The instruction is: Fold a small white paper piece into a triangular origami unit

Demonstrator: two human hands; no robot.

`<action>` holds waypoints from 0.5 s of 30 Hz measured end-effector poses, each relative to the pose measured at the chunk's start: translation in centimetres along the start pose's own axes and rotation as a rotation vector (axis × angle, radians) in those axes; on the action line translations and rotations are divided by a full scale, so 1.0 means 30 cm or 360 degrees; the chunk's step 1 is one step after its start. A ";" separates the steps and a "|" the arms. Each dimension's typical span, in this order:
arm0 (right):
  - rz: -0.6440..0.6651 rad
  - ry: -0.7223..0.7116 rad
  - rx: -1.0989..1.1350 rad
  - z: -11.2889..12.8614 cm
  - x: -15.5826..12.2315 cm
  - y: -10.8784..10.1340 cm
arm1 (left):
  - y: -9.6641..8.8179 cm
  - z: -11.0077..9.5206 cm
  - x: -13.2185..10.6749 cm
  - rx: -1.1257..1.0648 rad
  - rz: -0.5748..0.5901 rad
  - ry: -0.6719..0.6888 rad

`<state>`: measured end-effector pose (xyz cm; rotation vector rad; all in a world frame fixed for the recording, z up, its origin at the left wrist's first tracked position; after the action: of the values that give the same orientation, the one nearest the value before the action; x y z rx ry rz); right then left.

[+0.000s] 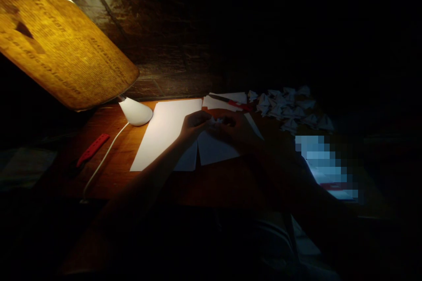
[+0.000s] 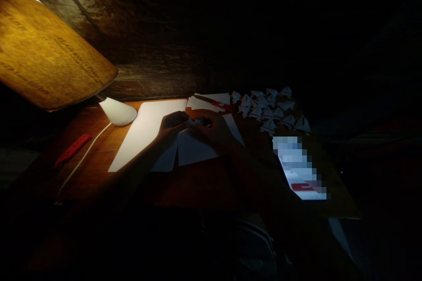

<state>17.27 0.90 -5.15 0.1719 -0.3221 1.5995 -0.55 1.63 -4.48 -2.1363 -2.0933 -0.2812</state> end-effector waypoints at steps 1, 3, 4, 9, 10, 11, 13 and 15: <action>0.0015 0.0005 0.0018 -0.001 0.001 0.001 | 0.001 -0.001 -0.001 -0.0009 -0.0005 -0.0006; 0.0037 0.0013 0.0047 -0.001 0.001 0.001 | 0.001 0.002 0.000 -0.0027 -0.0009 -0.0025; 0.0041 0.0017 0.0045 -0.001 0.000 0.000 | 0.000 0.004 0.002 -0.0036 -0.0012 -0.0029; 0.0020 0.0033 -0.0024 0.015 -0.006 -0.015 | -0.003 0.010 0.002 -0.0030 0.0020 -0.0035; 0.0032 0.0038 -0.0036 0.020 -0.007 -0.017 | -0.003 0.009 0.001 -0.0020 0.0024 -0.0045; 0.0050 0.0043 -0.0050 0.025 -0.007 -0.018 | -0.003 0.009 0.000 -0.0009 0.0025 -0.0055; 0.0079 0.0046 -0.0061 0.033 -0.009 -0.018 | -0.002 0.007 -0.002 0.0012 0.0025 -0.0069; 0.0077 0.0064 -0.0033 0.034 -0.010 -0.017 | -0.001 0.005 -0.004 0.0017 0.0024 -0.0080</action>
<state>17.72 0.32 -4.23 0.1163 -0.3136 1.6444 -0.57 1.56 -4.64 -2.1740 -2.0993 -0.2165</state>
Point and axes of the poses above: each hand's wrist, its own x-axis towards the middle knuckle, its own y-axis out of the palm, z = x × y, the point moved 4 cm from there along x, towards the middle knuckle, and after that the axes turned 10 degrees about -z, right-handed, at the moved point
